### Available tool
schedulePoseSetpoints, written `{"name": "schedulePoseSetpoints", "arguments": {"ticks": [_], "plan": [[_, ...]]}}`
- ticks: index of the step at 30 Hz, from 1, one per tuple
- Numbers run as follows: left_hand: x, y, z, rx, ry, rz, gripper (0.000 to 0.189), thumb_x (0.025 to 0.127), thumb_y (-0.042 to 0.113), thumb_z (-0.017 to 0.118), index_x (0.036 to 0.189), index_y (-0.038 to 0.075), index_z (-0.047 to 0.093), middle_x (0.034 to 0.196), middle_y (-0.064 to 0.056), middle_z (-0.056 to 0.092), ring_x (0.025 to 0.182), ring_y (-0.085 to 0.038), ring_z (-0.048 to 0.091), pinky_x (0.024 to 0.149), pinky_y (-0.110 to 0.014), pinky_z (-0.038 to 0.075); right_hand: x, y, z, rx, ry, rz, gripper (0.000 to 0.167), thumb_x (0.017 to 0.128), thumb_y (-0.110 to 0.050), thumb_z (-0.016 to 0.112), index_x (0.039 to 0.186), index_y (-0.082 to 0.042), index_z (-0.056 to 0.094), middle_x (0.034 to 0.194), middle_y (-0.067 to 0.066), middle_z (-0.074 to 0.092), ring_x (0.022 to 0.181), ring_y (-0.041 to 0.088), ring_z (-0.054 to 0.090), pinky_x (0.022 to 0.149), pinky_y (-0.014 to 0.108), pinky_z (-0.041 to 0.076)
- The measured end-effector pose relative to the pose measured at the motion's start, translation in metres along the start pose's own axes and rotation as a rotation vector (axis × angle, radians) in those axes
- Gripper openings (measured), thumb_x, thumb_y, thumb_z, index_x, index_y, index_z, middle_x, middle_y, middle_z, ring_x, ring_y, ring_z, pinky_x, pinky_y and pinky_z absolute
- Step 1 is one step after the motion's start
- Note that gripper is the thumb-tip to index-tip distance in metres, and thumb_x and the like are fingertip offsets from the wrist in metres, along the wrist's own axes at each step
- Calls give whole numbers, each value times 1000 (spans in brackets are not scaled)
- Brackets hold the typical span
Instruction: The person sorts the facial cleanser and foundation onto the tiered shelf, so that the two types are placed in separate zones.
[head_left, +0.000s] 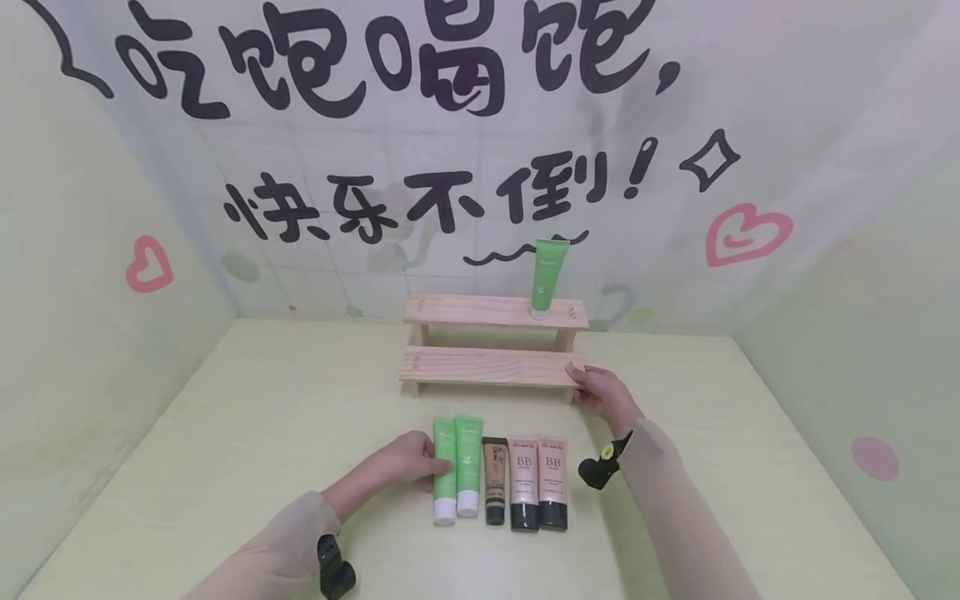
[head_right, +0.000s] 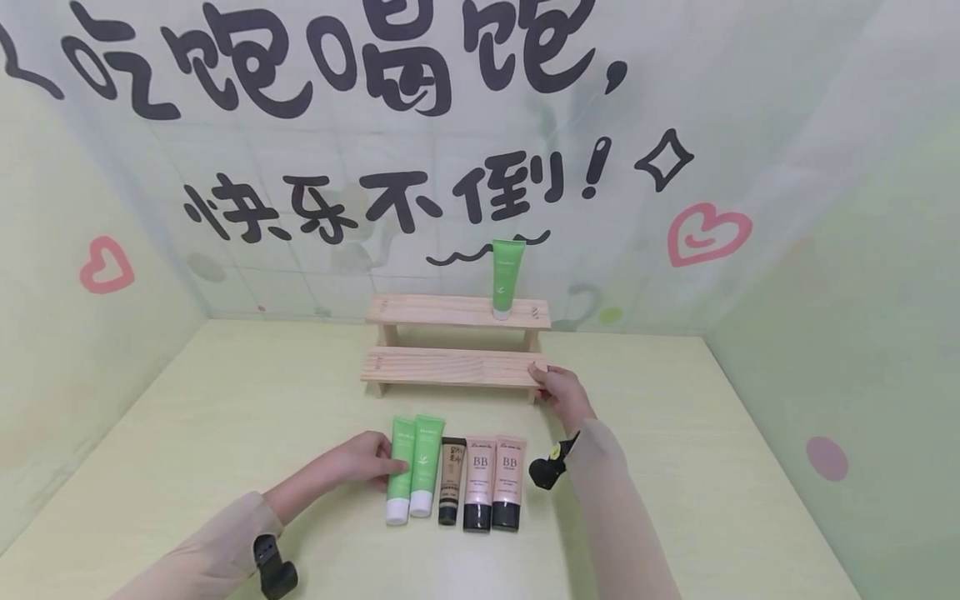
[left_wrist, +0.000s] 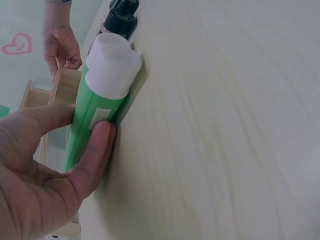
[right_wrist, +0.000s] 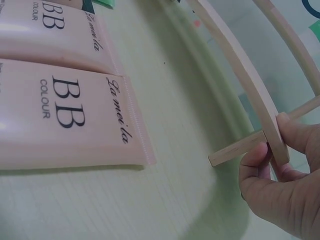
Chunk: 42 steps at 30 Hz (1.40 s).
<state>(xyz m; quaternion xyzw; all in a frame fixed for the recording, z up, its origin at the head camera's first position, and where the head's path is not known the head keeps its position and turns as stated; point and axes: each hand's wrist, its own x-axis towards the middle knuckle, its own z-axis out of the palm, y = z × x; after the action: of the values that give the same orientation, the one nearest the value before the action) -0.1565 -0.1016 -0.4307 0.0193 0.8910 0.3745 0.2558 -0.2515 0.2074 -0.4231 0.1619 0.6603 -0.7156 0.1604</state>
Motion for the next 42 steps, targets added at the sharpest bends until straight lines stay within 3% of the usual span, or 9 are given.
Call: {"name": "schedulePoseSetpoints", "arguments": {"ticks": [5, 11, 24, 31, 42], "plan": [[-2, -1, 3, -53, 18, 8, 31, 81, 24, 66, 92, -3, 55, 73, -8, 60, 62, -15, 58, 59, -26, 52, 2, 1, 0, 12, 0, -3, 34, 93, -16, 50, 118, 7, 44, 65, -7, 57, 60, 4, 46, 56, 14, 40], [-5, -5, 4, -85, 33, 17, 33, 81, 22, 65, 96, -6, 56, 73, -9, 60, 62, -15, 59, 59, -26, 53, 2, 1, 0, 2, 13, 10, 38, 93, -17, 51, 122, 7, 43, 67, -7, 57, 62, 5, 47, 57, 15, 41], [-11, -16, 3, -189, 17, 64, 41, 80, 18, 67, 104, -12, 53, 80, -11, 62, 62, -15, 61, 62, -28, 56, 0, 2, 0, -3, -13, -9, 38, 94, -16, 49, 122, 9, 43, 66, -7, 57, 60, 5, 45, 57, 15, 39], [-13, -14, 0, -213, 1, 73, 42, 80, 18, 66, 105, -12, 51, 82, -12, 62, 63, -16, 62, 63, -29, 56, 0, 2, 0, 9, -5, -4, 32, 94, -16, 50, 116, 7, 46, 65, -7, 56, 58, 4, 45, 55, 15, 39], [-14, -3, -9, -191, 33, 80, 48, 79, 18, 67, 112, -11, 49, 90, -12, 61, 71, -16, 61, 70, -31, 56, -2, -1, 1, 2, 26, 28, 43, 93, -18, 51, 126, 7, 41, 71, -6, 55, 64, 5, 46, 60, 16, 41]]}}
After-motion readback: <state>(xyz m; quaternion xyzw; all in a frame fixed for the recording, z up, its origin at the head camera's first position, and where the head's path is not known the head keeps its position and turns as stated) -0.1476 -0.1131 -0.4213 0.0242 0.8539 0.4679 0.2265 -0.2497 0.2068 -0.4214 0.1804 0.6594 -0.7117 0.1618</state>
